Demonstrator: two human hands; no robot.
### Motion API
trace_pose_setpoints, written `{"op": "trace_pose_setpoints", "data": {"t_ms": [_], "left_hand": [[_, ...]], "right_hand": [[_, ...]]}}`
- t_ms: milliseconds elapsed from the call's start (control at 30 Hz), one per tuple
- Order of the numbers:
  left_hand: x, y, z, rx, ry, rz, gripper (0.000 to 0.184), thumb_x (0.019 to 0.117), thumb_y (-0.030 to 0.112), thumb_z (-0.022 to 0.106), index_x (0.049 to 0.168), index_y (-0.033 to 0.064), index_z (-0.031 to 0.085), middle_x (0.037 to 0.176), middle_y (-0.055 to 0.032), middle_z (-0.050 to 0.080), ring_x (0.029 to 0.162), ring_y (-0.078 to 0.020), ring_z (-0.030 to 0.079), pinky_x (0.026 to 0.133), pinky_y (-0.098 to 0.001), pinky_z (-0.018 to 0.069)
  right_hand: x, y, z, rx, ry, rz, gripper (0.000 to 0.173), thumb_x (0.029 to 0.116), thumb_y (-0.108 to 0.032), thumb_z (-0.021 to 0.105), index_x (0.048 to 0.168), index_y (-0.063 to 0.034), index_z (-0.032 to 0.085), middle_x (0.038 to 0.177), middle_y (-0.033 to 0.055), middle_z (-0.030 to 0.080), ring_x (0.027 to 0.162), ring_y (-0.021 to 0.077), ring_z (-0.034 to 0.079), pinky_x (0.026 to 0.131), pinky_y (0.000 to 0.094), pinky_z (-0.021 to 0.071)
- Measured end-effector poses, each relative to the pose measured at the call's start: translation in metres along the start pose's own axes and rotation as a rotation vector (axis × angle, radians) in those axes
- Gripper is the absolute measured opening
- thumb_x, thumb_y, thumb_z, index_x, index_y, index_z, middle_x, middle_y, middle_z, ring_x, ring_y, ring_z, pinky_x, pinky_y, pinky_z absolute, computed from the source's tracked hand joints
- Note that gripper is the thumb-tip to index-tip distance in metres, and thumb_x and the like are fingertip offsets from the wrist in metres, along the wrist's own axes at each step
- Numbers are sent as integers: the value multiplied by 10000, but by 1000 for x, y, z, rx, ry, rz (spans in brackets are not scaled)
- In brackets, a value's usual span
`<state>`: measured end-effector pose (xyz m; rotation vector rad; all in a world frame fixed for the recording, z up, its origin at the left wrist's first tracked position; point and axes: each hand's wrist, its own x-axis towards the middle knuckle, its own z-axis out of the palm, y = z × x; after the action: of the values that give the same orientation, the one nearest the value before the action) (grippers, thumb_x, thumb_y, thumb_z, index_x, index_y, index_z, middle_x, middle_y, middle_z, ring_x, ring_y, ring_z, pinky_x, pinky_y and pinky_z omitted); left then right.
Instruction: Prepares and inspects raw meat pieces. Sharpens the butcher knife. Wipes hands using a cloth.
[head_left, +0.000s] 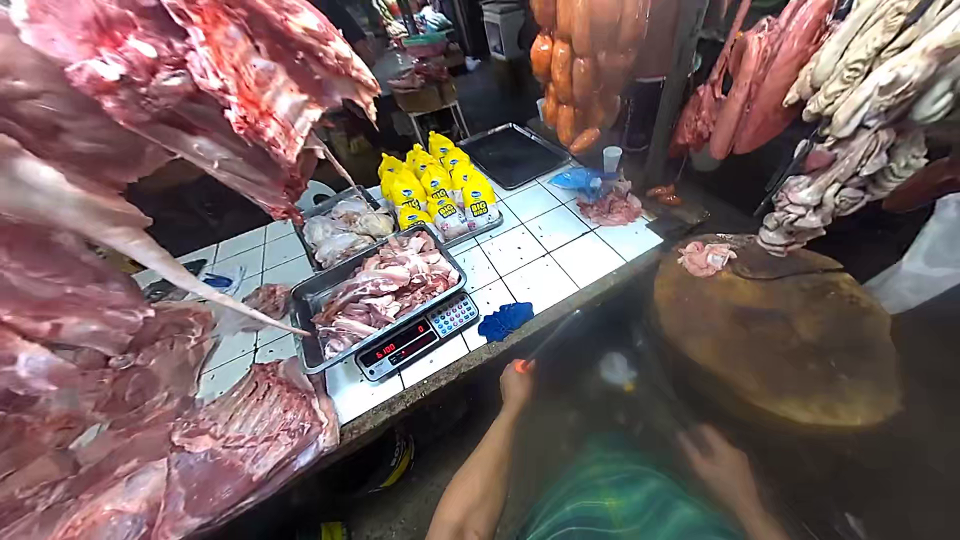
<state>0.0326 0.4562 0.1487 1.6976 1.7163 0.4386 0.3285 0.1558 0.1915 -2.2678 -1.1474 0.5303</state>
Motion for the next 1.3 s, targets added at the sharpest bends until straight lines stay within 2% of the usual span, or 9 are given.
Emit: {"op": "trace_pose_setpoints", "data": {"t_ms": [67, 200, 367, 467, 600, 733, 967, 1100, 1300], "left_hand": [[8, 19, 5, 56, 4, -5, 446, 1031, 449, 570, 1136, 37, 704, 1127, -170, 711, 1113, -308, 674, 1009, -512, 510], [15, 79, 22, 53, 31, 78, 397, 1034, 384, 567, 1179, 39, 700, 1172, -180, 710, 1159, -325, 664, 1037, -524, 505], [19, 152, 46, -81, 206, 232, 248, 990, 187, 617, 1155, 40, 729, 1194, -158, 713, 1200, -297, 645, 1084, -484, 491], [18, 167, 60, -37, 293, 194, 250, 998, 234, 611, 1151, 73, 728, 1180, -145, 711, 1180, -310, 647, 1047, -529, 505], [-12, 151, 54, 349, 119, 33, 396, 1013, 437, 544, 1181, 124, 719, 1156, -133, 734, 1137, -331, 680, 1029, -617, 475], [-79, 137, 62, 463, -120, -114, 459, 942, 520, 565, 962, 93, 732, 1016, -150, 736, 1022, -344, 711, 840, -599, 561], [-163, 138, 96, 485, -512, -111, 441, 888, 548, 623, 904, 121, 735, 933, -120, 731, 934, -321, 712, 798, -602, 557], [-176, 145, 105, 355, -456, -24, 377, 901, 499, 630, 877, 134, 720, 845, -82, 716, 855, -278, 708, 759, -554, 557], [-141, 148, 92, 432, -293, -104, 365, 959, 468, 569, 922, 140, 726, 911, -89, 735, 931, -282, 719, 803, -537, 564]], "right_hand": [[5, -6, -6, -61, -61, -147, 261, 907, -324, 725, 1023, -90, 742, 888, 116, 742, 834, 300, 724, 766, 578, 577], [39, -52, -58, -66, -300, -202, 410, 918, -474, 712, 1202, -178, 724, 1034, 68, 752, 956, 246, 721, 882, 537, 574], [61, -105, -133, 161, -56, -373, 377, 958, -437, 686, 1179, -131, 691, 909, 45, 713, 779, 172, 681, 728, 448, 589], [59, -69, -122, 247, -54, -295, 371, 956, -431, 670, 1110, -93, 678, 764, 37, 643, 640, 154, 616, 602, 410, 553], [46, 45, -125, 76, -497, 97, 497, 944, -415, 730, 1286, -59, 670, 1074, 212, 721, 1003, 372, 695, 920, 611, 532], [53, 131, -117, -67, -318, 214, 492, 962, -427, 694, 1278, -51, 675, 1069, 241, 726, 1021, 439, 696, 907, 662, 524], [136, 84, -130, -215, -97, 59, 536, 1032, -476, 568, 1367, -59, 598, 1151, 234, 705, 1023, 444, 697, 875, 648, 544], [155, 81, -134, -283, 40, -273, 394, 970, -297, 704, 1316, -109, 674, 1185, 191, 709, 1002, 417, 713, 808, 631, 571], [173, 101, -117, -332, 41, -193, 358, 984, -319, 683, 1297, -145, 701, 1170, 171, 730, 993, 426, 717, 810, 666, 549]]}}
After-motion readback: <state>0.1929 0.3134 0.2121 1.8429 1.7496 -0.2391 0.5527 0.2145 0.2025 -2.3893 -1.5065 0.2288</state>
